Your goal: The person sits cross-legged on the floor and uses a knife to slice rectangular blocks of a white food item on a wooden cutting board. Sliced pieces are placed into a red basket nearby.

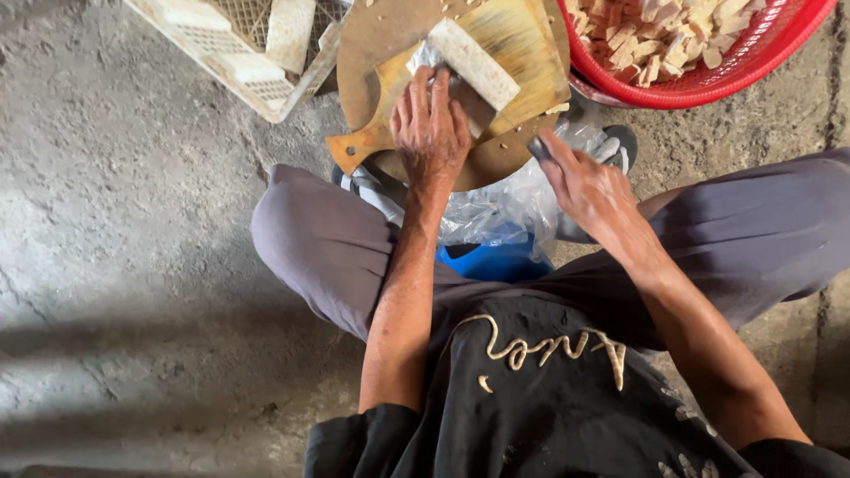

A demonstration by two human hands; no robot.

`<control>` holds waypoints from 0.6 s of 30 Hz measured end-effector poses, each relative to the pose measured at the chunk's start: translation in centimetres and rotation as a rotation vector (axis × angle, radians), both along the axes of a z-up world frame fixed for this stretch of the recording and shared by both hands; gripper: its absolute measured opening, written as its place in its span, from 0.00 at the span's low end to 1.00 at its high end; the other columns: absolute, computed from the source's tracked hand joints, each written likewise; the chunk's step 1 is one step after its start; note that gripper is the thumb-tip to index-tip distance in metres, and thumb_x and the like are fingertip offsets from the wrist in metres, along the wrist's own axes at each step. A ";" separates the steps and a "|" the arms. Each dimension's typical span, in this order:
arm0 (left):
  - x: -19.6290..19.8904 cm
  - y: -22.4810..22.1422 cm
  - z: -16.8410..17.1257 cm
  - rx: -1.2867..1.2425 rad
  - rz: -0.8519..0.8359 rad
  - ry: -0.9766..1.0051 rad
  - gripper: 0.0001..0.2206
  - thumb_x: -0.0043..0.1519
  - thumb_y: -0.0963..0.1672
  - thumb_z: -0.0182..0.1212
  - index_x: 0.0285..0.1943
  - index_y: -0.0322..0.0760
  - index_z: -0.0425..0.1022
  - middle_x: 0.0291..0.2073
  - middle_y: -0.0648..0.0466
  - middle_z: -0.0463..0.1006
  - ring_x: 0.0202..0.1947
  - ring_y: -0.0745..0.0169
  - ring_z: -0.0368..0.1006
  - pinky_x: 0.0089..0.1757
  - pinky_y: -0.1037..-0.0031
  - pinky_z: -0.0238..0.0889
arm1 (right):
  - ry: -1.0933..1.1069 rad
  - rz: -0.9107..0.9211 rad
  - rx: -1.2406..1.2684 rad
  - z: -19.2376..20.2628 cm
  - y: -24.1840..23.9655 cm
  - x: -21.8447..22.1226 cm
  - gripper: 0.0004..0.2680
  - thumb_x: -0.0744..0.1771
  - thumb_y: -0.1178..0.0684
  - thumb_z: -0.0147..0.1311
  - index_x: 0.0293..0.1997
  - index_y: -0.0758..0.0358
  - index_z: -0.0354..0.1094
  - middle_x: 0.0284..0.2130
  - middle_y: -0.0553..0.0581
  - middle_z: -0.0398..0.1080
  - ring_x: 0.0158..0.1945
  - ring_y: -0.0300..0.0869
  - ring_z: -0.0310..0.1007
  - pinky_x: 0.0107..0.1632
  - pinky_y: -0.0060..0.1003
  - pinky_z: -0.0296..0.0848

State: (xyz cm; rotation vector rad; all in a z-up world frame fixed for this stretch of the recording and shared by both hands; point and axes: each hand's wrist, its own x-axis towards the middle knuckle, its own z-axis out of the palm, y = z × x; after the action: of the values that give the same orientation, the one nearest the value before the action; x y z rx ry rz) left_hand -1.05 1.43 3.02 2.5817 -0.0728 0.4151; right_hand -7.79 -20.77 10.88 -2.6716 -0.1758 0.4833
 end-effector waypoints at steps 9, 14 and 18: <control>-0.2 -0.1 0.2 -0.016 -0.008 -0.027 0.17 0.64 0.42 0.59 0.63 0.37 0.71 0.61 0.49 0.71 0.57 0.47 0.71 0.55 0.59 0.67 | -0.179 -0.004 0.062 -3.5 0.8 -0.7 0.17 0.72 0.48 0.51 0.72 0.53 0.59 0.35 0.67 0.75 0.31 0.64 0.76 0.31 0.55 0.74; -0.2 -0.1 0.0 -0.013 -0.030 -0.077 0.20 0.62 0.40 0.62 0.64 0.37 0.70 0.60 0.49 0.69 0.57 0.47 0.71 0.55 0.60 0.68 | -0.084 -0.070 -0.019 -2.1 -0.8 -3.5 0.18 0.71 0.46 0.50 0.71 0.51 0.59 0.37 0.69 0.75 0.34 0.67 0.76 0.34 0.57 0.74; 0.6 0.5 -0.5 0.000 -0.061 0.055 0.23 0.61 0.41 0.65 0.66 0.39 0.68 0.59 0.47 0.69 0.56 0.45 0.70 0.53 0.59 0.67 | 0.026 -0.168 0.135 0.4 -3.1 -6.7 0.17 0.72 0.46 0.46 0.71 0.50 0.58 0.41 0.71 0.75 0.37 0.67 0.76 0.39 0.56 0.74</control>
State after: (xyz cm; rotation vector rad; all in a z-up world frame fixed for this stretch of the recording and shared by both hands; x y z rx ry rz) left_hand -0.40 1.94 2.56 2.5816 -0.1320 0.3215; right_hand -14.49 -23.88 11.32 -2.5206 0.0237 0.4358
